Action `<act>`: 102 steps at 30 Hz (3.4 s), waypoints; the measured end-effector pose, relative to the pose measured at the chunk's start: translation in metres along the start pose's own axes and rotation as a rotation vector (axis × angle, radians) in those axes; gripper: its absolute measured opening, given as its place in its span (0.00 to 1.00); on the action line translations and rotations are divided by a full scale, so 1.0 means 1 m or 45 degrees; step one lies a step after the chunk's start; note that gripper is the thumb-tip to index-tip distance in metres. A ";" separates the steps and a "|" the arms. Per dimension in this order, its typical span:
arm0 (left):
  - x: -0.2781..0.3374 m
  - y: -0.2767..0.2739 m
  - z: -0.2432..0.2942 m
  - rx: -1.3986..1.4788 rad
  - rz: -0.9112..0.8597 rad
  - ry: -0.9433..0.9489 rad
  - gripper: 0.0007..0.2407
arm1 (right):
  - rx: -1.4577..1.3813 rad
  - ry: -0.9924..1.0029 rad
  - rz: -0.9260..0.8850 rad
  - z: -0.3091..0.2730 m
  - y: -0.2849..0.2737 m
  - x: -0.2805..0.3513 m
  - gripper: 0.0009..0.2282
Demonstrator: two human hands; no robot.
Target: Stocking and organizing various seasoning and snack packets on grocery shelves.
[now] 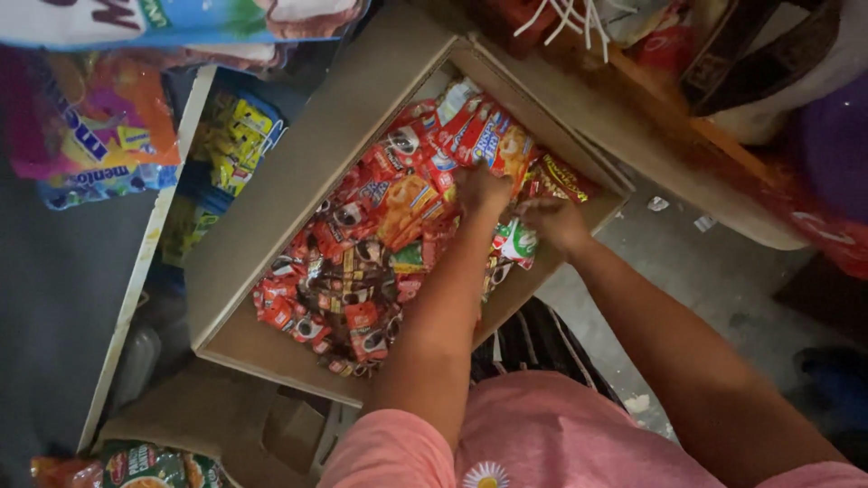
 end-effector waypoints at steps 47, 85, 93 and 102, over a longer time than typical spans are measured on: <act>0.275 -0.268 -0.205 0.773 0.867 0.213 0.22 | 0.042 -0.408 -0.686 -0.082 0.249 0.040 0.28; 0.663 -0.715 -0.245 0.685 2.055 1.279 0.05 | -0.237 -1.905 -1.066 -0.581 0.501 0.544 0.01; 0.658 -0.725 -0.241 0.830 1.953 1.373 0.04 | -0.402 -1.909 -1.091 -0.586 0.500 0.544 0.02; 0.636 -0.724 -0.250 0.795 1.856 1.343 0.06 | -0.316 -1.772 -1.031 -0.578 0.503 0.515 0.03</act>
Point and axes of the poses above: each hand's wrist, its own x-axis away from the middle knuckle, its own y-axis out of the palm, z = x × y, the point moved 6 cm from there along -x, towards the middle knuckle, and after that the axes turned 5 degrees about -y, right-handed, at the moved point
